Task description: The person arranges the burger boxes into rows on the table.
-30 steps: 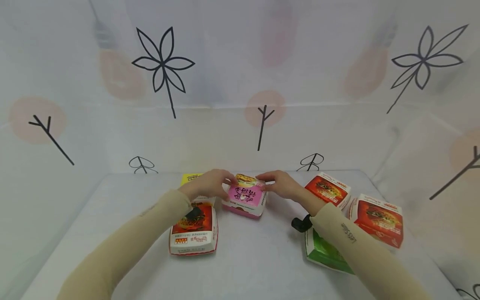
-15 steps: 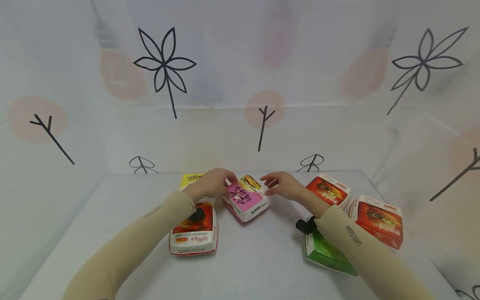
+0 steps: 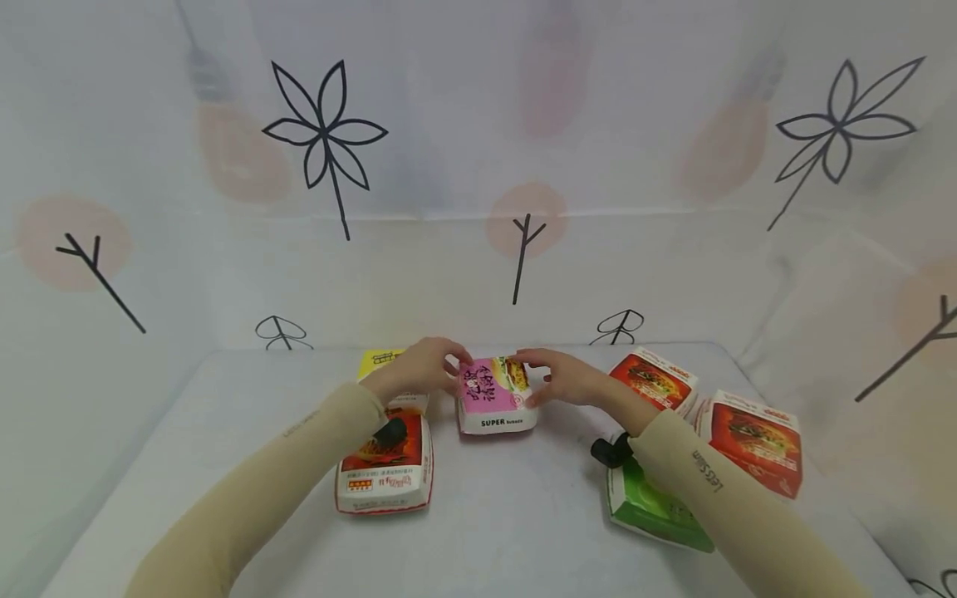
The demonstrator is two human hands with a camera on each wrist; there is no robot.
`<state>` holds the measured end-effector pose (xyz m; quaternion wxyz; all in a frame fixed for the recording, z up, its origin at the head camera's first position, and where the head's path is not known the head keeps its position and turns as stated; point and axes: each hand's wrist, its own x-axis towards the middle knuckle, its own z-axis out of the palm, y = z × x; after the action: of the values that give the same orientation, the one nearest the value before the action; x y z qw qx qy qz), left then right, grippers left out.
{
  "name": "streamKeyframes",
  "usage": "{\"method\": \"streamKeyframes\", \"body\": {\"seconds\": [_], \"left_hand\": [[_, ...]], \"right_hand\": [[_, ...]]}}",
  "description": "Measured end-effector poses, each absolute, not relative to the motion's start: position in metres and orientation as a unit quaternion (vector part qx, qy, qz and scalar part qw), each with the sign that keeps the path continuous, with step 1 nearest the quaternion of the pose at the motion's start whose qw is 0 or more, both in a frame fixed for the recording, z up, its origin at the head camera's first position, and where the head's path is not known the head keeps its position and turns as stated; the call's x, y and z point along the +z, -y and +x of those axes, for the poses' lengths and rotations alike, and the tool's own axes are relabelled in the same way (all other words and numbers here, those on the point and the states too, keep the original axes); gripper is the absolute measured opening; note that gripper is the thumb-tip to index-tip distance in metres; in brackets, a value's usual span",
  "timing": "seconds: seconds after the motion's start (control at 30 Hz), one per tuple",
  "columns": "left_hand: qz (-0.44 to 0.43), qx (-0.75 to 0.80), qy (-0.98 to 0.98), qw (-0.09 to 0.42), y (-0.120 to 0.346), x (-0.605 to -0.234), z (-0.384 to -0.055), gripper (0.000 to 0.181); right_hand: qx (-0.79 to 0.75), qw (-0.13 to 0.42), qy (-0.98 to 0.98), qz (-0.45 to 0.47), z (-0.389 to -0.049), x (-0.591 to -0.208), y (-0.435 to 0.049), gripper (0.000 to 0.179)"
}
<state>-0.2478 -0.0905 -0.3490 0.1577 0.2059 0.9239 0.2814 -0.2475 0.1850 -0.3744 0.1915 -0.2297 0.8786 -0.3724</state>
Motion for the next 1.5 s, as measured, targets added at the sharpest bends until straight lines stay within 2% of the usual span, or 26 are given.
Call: {"method": "streamKeyframes", "body": {"seconds": [0.3, 0.77, 1.03, 1.27, 1.5], "left_hand": [[0.201, 0.285, -0.916, 0.199, 0.0875, -0.3472, -0.2491, 0.056], [0.214, 0.259, -0.925, 0.178, 0.0812, -0.3484, -0.2487, 0.067], [0.207, 0.276, -0.922, 0.176, 0.0835, -0.3488, -0.2508, 0.057], [0.215, 0.251, -0.933, 0.139, 0.0862, -0.3492, -0.2509, 0.041], [0.216, 0.201, -0.95, 0.107, 0.0858, -0.3505, -0.2522, 0.036]], "right_hand": [[-0.354, 0.194, -0.887, -0.224, -0.247, -0.3755, -0.1868, 0.076], [-0.351, 0.176, -0.892, -0.225, -0.2448, -0.3756, -0.1906, 0.075], [-0.345, 0.128, -0.904, -0.219, -0.2417, -0.3778, -0.1935, 0.056], [-0.315, 0.093, -0.921, -0.21, -0.2393, -0.3766, -0.1923, 0.045], [-0.314, 0.093, -0.923, -0.201, -0.238, -0.3741, -0.1911, 0.046]]}}
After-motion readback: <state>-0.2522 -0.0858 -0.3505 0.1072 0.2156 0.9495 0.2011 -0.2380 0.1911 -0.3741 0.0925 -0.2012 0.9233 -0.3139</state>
